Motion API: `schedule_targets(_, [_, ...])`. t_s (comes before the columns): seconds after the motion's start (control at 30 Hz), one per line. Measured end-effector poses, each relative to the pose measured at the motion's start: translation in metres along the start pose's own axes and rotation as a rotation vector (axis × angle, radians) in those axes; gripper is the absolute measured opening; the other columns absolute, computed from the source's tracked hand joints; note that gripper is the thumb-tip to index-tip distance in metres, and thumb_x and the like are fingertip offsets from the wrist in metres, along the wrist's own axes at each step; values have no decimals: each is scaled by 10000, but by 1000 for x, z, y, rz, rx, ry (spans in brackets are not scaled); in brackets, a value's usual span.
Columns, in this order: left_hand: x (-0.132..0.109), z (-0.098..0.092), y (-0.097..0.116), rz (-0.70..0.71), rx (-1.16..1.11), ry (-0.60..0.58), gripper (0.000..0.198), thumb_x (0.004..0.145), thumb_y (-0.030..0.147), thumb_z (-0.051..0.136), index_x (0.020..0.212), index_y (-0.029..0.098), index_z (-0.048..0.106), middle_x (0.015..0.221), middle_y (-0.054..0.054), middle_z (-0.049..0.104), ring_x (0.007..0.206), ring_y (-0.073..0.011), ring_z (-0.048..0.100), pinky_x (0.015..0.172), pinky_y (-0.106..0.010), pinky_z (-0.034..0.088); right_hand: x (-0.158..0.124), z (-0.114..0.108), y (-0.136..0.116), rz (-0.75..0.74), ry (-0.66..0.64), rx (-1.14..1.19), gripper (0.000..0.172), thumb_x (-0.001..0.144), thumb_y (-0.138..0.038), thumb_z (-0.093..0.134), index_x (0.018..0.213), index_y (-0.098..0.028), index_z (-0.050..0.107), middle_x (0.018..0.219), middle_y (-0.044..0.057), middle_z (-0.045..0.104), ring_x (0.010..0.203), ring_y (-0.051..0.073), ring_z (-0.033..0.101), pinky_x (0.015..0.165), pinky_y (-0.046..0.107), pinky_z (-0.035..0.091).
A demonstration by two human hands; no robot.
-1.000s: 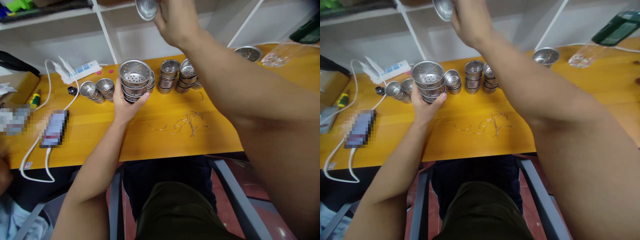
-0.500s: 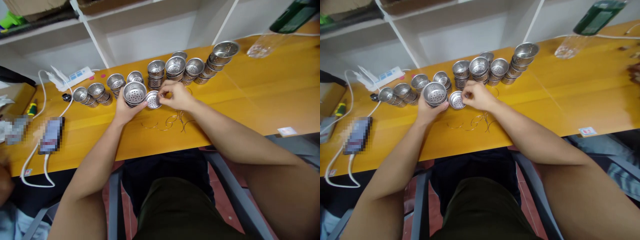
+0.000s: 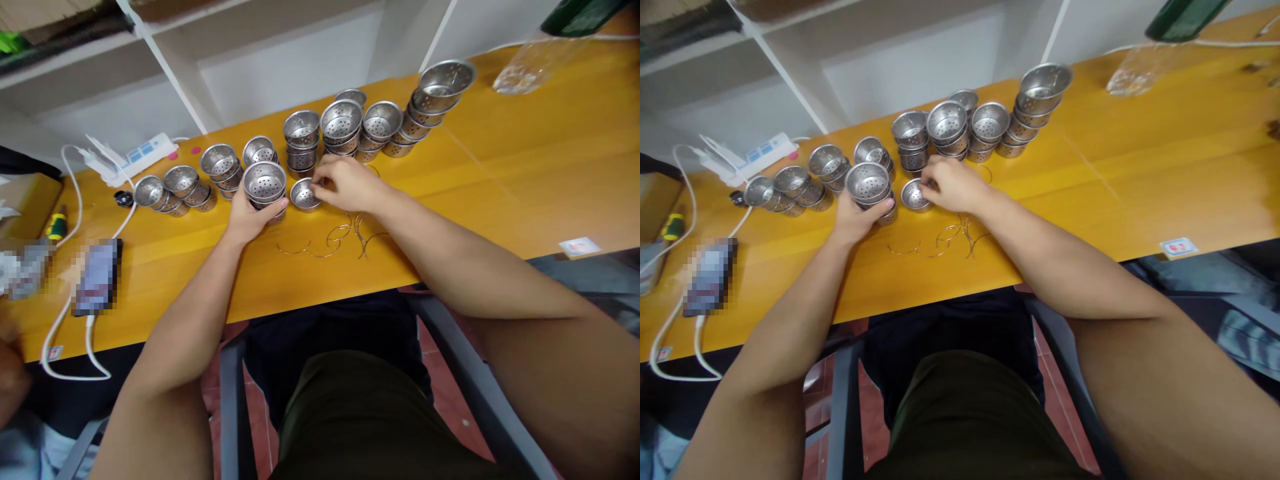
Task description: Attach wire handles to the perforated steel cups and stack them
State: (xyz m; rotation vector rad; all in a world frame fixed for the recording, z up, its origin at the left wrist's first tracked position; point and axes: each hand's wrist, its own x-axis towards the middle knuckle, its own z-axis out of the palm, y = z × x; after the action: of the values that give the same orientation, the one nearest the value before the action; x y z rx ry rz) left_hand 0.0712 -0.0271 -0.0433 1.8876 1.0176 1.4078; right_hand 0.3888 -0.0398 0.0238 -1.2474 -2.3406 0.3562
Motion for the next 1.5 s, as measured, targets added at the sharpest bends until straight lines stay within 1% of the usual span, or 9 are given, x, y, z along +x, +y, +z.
schedule_targets(0.13, [0, 3, -1, 30, 45, 33, 1113, 727, 1024, 1112, 1443, 240, 780, 1405, -164, 925, 1288, -370, 912, 1250, -627, 776, -2, 4, -6, -95, 97, 133, 436, 1230, -516, 712, 1463, -203, 908, 1548, 225, 837, 1454, 457, 821, 1363, 659, 645])
schedule_targets(0.23, [0, 6, -2, 76, 77, 24, 1183, 713, 1062, 1101, 1490, 226, 790, 1427, -177, 919, 1322, -387, 909, 1265, -630, 767, -1, 17, -18, -248, 166, 306, 861, 1192, -732, 811, 1885, -238, 683, 1828, 217, 722, 1657, 458, 735, 1464, 653, 601])
schedule_targets(0.33, [1, 8, -4, 129, 70, 3, 1239, 702, 1090, 1091, 1530, 220, 784, 1447, -187, 911, 1329, -408, 911, 1267, -634, 759, 3, 32, -29, -312, 179, 374, 1136, 1120, -846, 892, 2025, -271, 516, 1997, 208, 598, 1878, 475, 567, 1596, 673, 468])
schedule_targets(0.53, [1, 7, -2, 220, 101, -66, 1140, 852, 1030, 1024, 1622, 238, 746, 1523, -190, 894, 1373, -418, 910, 1286, -624, 747, 9, 44, -32, -291, 272, 394, 1002, 1108, -773, 875, 1923, -238, 639, 1871, 221, 715, 1788, 476, 649, 1564, 687, 498])
schedule_targets(0.7, [-1, 5, 0, 212, 146, -69, 1048, 899, 1012, 1017, 1559, 246, 743, 1435, -150, 894, 1266, -376, 916, 1206, -603, 774, 5, 21, -28, -216, 292, 353, 972, 1129, -818, 815, 1927, -292, 639, 1875, 202, 688, 1797, 508, 618, 1554, 744, 479])
schedule_targets(0.87, [0, -1, -2, 232, 174, -19, 1053, 888, 985, 1054, 1581, 274, 703, 1472, -143, 846, 1355, -390, 874, 1293, -629, 729, -6, -13, -7, -222, 154, 202, 1080, 1091, -762, 907, 1993, -267, 578, 1894, 219, 643, 1811, 537, 599, 1576, 762, 446])
schedule_targets(1.03, [4, -11, -2, 256, 209, 76, 1084, 848, 938, 1114, 1622, 317, 678, 1570, -137, 764, 1539, -422, 796, 1455, -662, 628, -9, -15, 5, -186, -11, 122, 987, 1066, -657, 978, 1914, -256, 670, 1823, 231, 673, 1714, 534, 680, 1522, 735, 547])
schedule_targets(1.33, [3, -7, 4, 205, 181, 72, 1167, 833, 1058, 1042, 1617, 306, 615, 1586, -150, 771, 1541, -429, 821, 1422, -646, 680, -7, -4, 8, -98, -53, 99, 851, 1100, -566, 963, 1841, -235, 708, 1784, 239, 755, 1663, 525, 735, 1474, 755, 591])
schedule_targets(1.5, [4, -9, 5, 177, 172, 74, 1183, 816, 1020, 1075, 1633, 299, 613, 1607, -160, 775, 1560, -436, 814, 1447, -656, 672, -13, -31, 4, -113, -87, 121, 956, 1085, -653, 1001, 1907, -285, 681, 1845, 210, 751, 1665, 537, 739, 1444, 746, 609])
